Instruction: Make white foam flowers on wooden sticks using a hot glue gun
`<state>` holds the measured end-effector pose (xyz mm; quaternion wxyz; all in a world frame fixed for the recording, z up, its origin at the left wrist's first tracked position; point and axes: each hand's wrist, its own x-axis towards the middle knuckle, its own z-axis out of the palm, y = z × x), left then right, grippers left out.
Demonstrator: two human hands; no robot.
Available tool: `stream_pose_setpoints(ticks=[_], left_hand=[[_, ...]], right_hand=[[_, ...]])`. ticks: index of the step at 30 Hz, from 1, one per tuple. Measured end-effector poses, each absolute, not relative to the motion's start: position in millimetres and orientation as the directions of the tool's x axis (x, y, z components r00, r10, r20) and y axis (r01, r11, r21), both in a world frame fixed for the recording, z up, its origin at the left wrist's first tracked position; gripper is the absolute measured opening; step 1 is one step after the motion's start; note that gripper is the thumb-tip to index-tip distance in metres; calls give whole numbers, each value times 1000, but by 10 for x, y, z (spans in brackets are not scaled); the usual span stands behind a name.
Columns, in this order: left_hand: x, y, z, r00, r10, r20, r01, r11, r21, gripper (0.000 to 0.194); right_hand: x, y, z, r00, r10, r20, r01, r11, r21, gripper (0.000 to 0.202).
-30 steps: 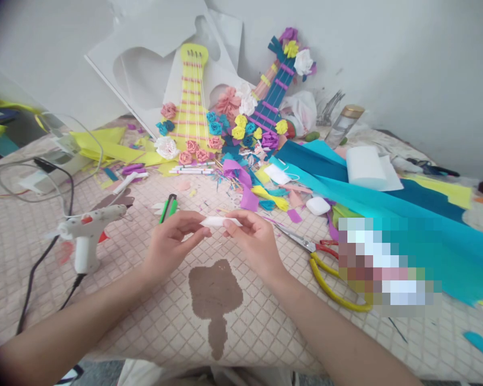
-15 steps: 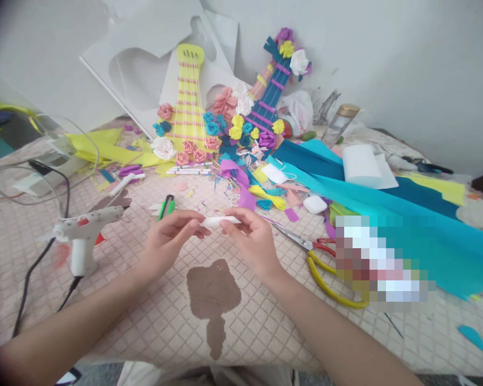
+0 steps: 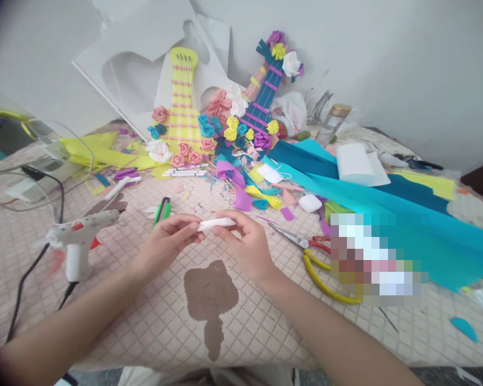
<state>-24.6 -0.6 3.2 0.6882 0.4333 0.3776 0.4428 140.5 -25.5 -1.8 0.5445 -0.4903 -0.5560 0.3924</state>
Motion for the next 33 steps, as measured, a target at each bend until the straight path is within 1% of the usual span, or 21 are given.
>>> stream_pose_setpoints(ticks=[4,7,9,12,17,21,26,30,33], left_hand=[[-259,-20,51,316,942,-112,-268,202,942,16],[-277,-33,68,299,954,-23,-220,93,971,17],[-282,-41,70,318,948,30,-196,35,980,19],[-275,-48,56,352,933,70,-206,4,979,20],[-257,-48,20,350,926,137,-218,-62,974,17],[-256,-52,24,343,928,148,-205,-80,976,15],[-265,-57,56,337,930,146,-185,-87,979,9],[-268,-43,47,284,955,90,-172,-42,984,4],[-273,-28,30,262,965,26,-218,33,975,5]], right_hand=[[1403,-254,-23,73,975,208,110,199,-974,19],[1402,-254,-28,75,980,185,104,177,-979,21],[1402,-255,-29,69,983,168,90,162,-983,22],[1402,-258,-25,60,986,155,85,149,-985,23],[1393,-265,-20,54,990,133,78,129,-989,25],[1390,-267,-33,54,990,130,64,127,-990,23],[1401,-261,-54,48,987,150,114,144,-983,23],[1400,-253,-56,33,982,185,119,179,-977,24],[1395,-249,-52,39,982,187,97,183,-978,25]])
